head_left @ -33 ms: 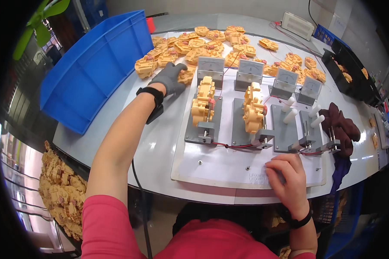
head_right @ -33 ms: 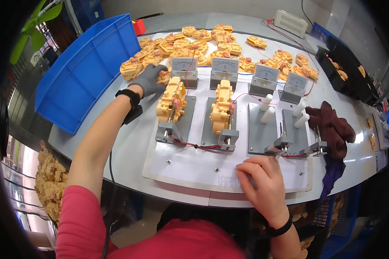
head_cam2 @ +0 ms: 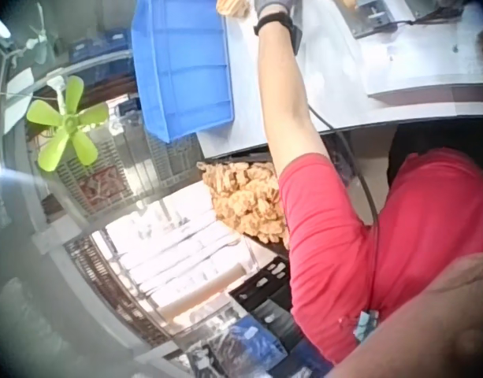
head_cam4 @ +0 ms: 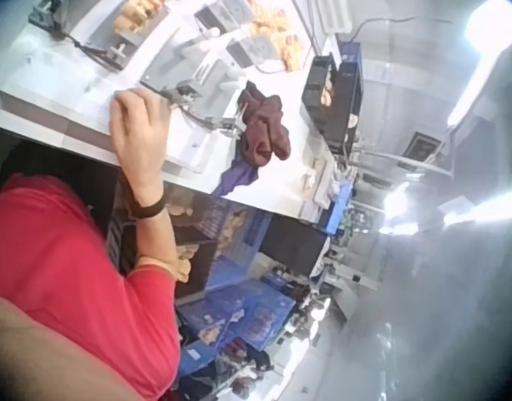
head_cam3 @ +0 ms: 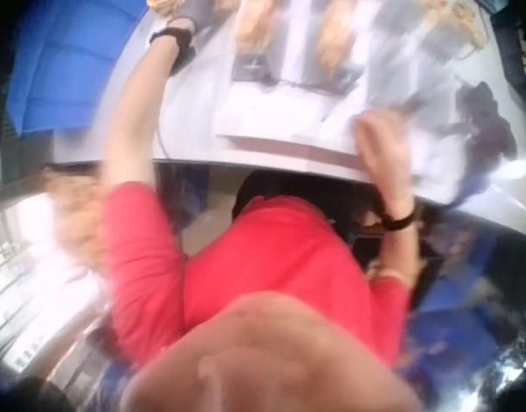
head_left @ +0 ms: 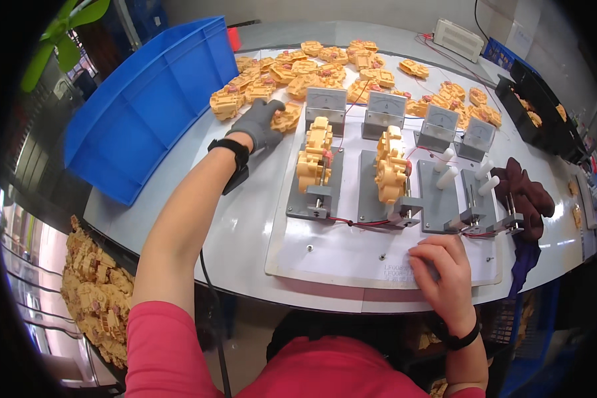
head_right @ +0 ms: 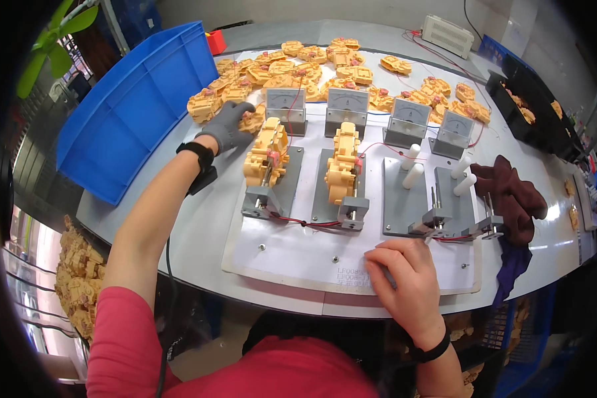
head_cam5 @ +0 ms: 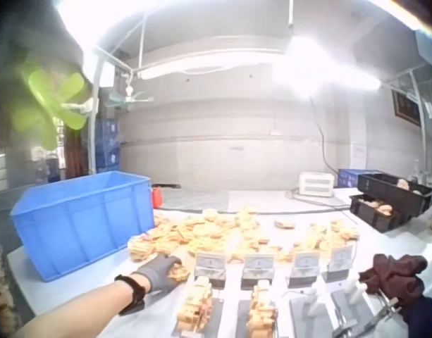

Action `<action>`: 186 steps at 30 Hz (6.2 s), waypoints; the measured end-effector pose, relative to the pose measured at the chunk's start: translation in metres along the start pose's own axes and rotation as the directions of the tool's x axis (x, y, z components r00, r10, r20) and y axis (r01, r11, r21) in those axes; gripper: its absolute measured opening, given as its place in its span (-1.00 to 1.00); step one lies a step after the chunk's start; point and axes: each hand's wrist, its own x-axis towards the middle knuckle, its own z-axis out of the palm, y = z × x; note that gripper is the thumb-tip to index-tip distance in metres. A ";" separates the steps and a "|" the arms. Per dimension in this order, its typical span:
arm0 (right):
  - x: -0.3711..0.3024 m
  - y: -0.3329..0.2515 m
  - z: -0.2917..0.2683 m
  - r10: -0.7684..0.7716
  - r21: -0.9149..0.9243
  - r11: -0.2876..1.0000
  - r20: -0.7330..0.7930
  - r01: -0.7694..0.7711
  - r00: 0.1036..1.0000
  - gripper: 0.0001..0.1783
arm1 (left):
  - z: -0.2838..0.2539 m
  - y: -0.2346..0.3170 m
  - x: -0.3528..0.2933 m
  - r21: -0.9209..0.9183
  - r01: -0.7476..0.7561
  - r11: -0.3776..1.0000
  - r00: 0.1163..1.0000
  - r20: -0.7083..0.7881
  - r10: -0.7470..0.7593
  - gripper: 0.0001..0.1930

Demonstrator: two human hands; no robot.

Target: The person assembles small electronic components on a white testing board in a factory setting. They pick up yellow plastic parts from a black bin, place them into metal fixtures, and connect red and black wires to the components. The person also wipes the board with a purple cloth and adjusts the camera on their wrist.

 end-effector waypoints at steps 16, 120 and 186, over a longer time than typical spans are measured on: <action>-0.013 0.014 -0.010 0.043 0.219 0.976 -0.180 -0.002 0.983 -0.82 | -0.028 -0.033 -0.180 -0.719 -0.069 0.692 0.964 -0.228 -0.140 -0.38; -0.030 0.033 -0.022 0.150 0.448 0.894 -0.354 0.026 0.923 -0.88 | -0.005 0.108 -0.303 -0.337 -0.537 0.773 0.789 -0.524 0.319 -0.67; -0.032 0.047 -0.023 -0.071 -0.008 0.997 -0.198 0.071 0.978 -0.91 | 0.100 0.057 -0.256 -0.840 -0.202 0.504 0.870 -0.390 -0.301 -0.48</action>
